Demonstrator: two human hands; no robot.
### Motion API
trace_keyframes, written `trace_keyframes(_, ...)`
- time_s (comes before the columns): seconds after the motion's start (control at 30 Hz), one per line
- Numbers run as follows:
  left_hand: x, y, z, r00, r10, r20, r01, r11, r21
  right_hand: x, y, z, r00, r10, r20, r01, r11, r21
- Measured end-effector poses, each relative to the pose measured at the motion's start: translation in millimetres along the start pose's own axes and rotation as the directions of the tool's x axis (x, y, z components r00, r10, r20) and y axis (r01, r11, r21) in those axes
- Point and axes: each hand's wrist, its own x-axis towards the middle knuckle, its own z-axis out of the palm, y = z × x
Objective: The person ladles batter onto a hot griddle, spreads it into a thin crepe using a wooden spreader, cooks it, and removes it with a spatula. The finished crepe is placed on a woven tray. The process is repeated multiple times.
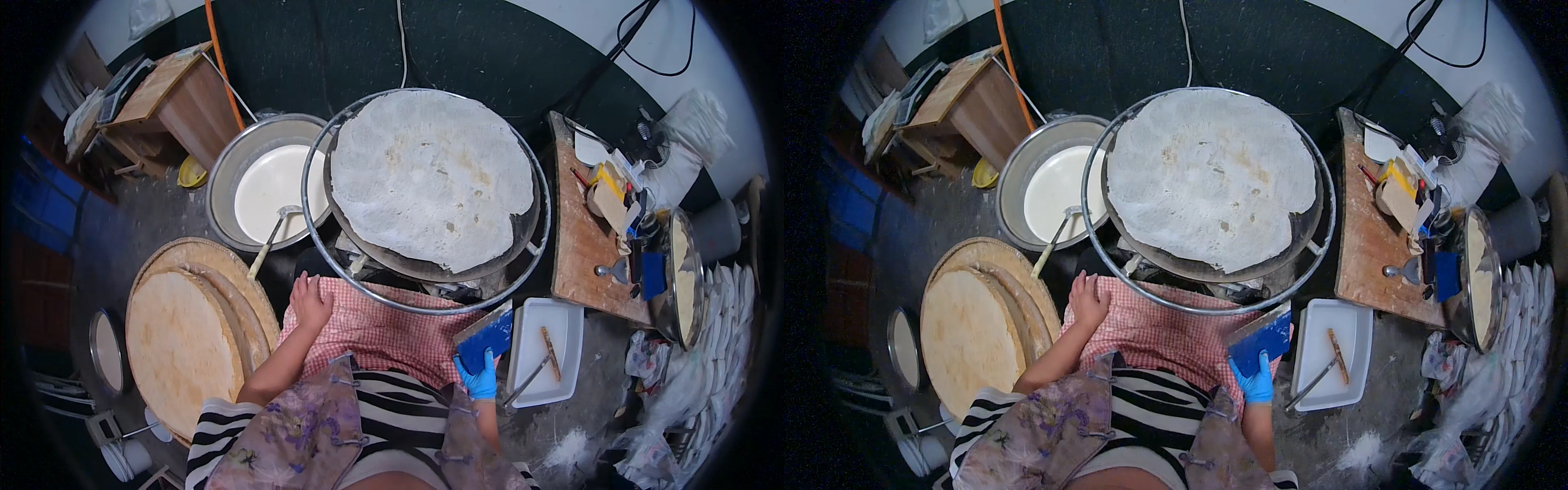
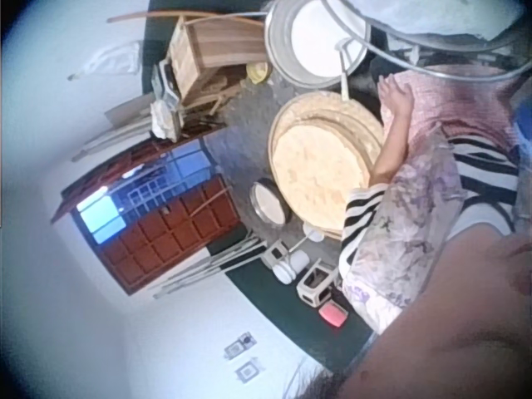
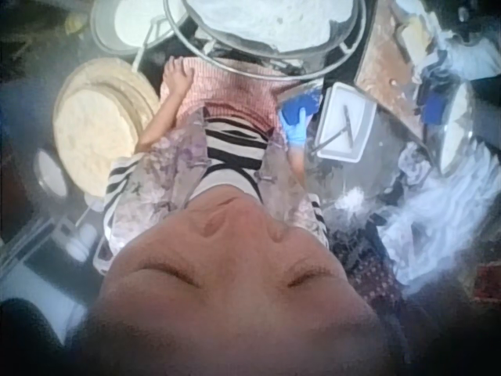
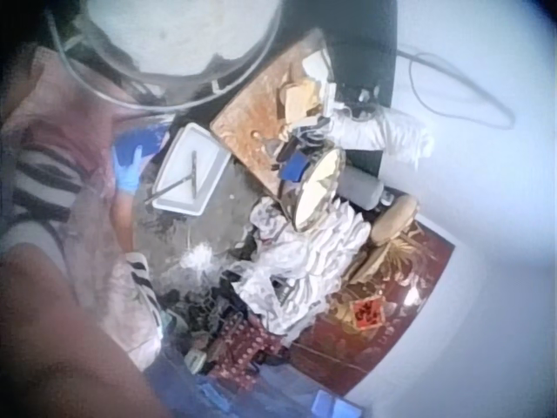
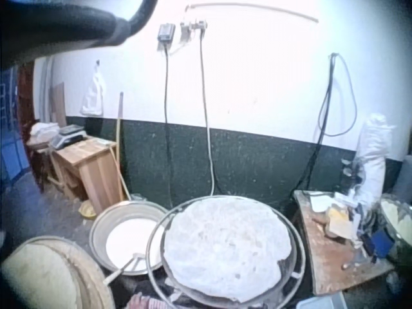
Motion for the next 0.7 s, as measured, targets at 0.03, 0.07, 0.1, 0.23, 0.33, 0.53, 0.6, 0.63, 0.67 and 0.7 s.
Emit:
trace_keyframes(0.03,-0.2,0.0,-0.3,1.0,0.002,-0.006,-0.002,1.0,-0.002,3.1,0.2,-5.1,1.0,0.022,0.014,-0.022,1.0,0.019)
trace_keyframes(0.07,-0.2,-0.1,-0.6,1.0,0.002,-0.004,-0.002,1.0,0.005,6.5,0.4,-10.2,0.998,0.055,0.036,-0.057,0.997,0.052)
trace_keyframes(0.1,-0.5,0.1,-0.9,1.0,0.003,-0.009,-0.003,1.0,0.012,9.3,0.8,-15.3,0.997,0.076,0.02,-0.077,0.996,0.052)
trace_keyframes(0.23,-0.7,-0.1,-1.9,1.0,-0.017,0.007,0.017,1.0,-0.022,16.9,2.6,-28.5,0.991,0.052,0.121,-0.052,0.999,-0.008)
trace_keyframes(0.33,-0.4,-0.4,-2.5,1.0,-0.021,0.007,0.021,0.999,-0.027,17.6,2.6,-28.5,0.985,0.063,0.159,-0.062,0.998,-0.012)
trace_keyframes(0.53,1.1,0.5,-2.9,1.0,-0.011,-0.022,0.011,1.0,-0.002,13.3,0.4,-16.8,0.99,0.059,0.126,-0.057,0.998,-0.024)
trace_keyframes(0.6,1.8,0.6,-3.2,0.999,-0.04,0.003,0.04,0.999,-0.011,12.1,-0.3,-13.3,0.992,0.054,0.114,-0.05,0.998,-0.039)
trace_keyframes(0.63,2.2,0.6,-3.4,0.998,-0.054,0.011,0.054,0.998,-0.012,11.9,-0.7,-11.6,0.993,0.063,0.103,-0.061,0.998,-0.029)
trace_keyframes(0.67,2.5,0.4,-3.7,0.998,-0.057,0.013,0.058,0.998,-0.015,11.8,-1.0,-10.1,0.992,0.065,0.105,-0.061,0.997,-0.036)
trace_keyframes(0.7,2.6,0.1,-3.9,0.998,-0.062,0.012,0.062,0.998,-0.015,11.9,-1.3,-8.8,0.993,0.065,0.103,-0.059,0.997,-0.051)
